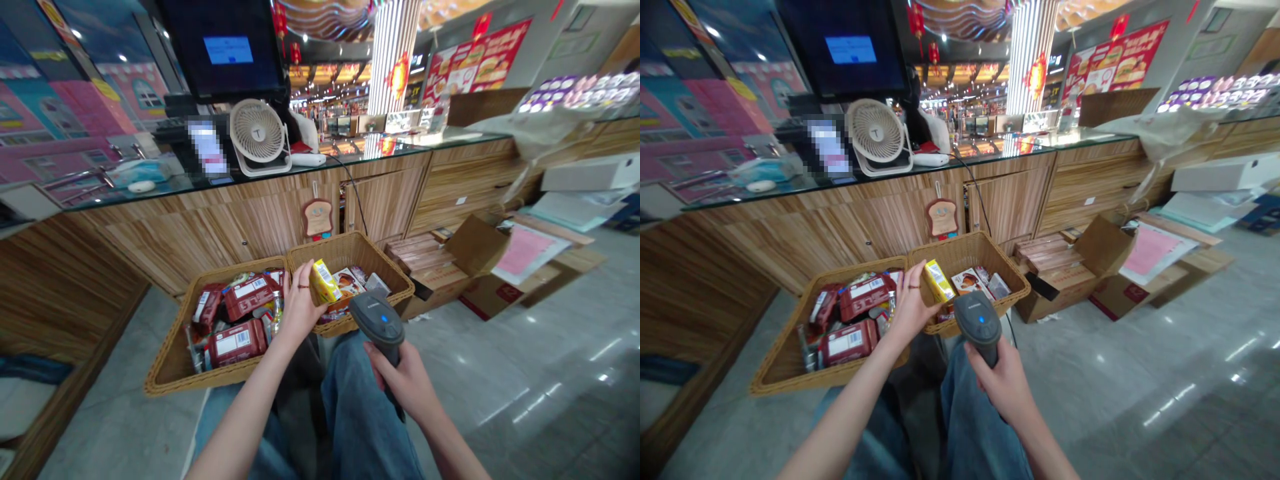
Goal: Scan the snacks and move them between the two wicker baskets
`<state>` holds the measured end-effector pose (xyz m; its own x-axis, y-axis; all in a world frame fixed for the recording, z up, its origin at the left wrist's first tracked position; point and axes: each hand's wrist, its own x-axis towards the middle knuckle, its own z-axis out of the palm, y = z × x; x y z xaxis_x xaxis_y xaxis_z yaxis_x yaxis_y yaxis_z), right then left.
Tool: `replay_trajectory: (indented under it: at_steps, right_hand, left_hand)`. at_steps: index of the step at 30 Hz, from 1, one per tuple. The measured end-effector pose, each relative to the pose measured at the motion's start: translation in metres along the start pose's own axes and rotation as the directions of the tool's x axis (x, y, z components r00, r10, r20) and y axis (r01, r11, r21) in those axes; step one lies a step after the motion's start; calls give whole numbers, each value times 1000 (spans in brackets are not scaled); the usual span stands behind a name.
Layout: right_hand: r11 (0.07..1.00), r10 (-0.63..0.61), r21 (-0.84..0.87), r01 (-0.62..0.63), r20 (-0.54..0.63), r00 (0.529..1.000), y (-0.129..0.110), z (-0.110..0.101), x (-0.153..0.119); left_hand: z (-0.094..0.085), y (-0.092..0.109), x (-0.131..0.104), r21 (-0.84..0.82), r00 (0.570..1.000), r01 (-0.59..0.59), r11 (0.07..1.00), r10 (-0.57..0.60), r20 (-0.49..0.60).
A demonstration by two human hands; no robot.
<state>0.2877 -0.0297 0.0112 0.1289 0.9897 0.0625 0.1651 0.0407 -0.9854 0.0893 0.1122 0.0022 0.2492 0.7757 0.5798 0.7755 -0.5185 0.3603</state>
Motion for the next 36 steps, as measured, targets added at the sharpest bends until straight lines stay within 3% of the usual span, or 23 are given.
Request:
replay_trajectory:
  at_steps: [5, 15, 36]
  right_hand:
    - [1000, -28, -7, 29, 49, 998, -8, 12, -3]
    - [993, -103, -48, 109, 109, 989, -10, 28, -3]
    - [995, -86, -37, 91, 126, 988, -8, 27, -2]
  left_hand:
    - [8, -7, -18, -79, 998, 28, 996, -32, -49]
    - [14, -11, -22, -170, 997, -5, 985, -8, -77]
    - [13, -10, -22, -185, 998, 39, 982, -47, -39]
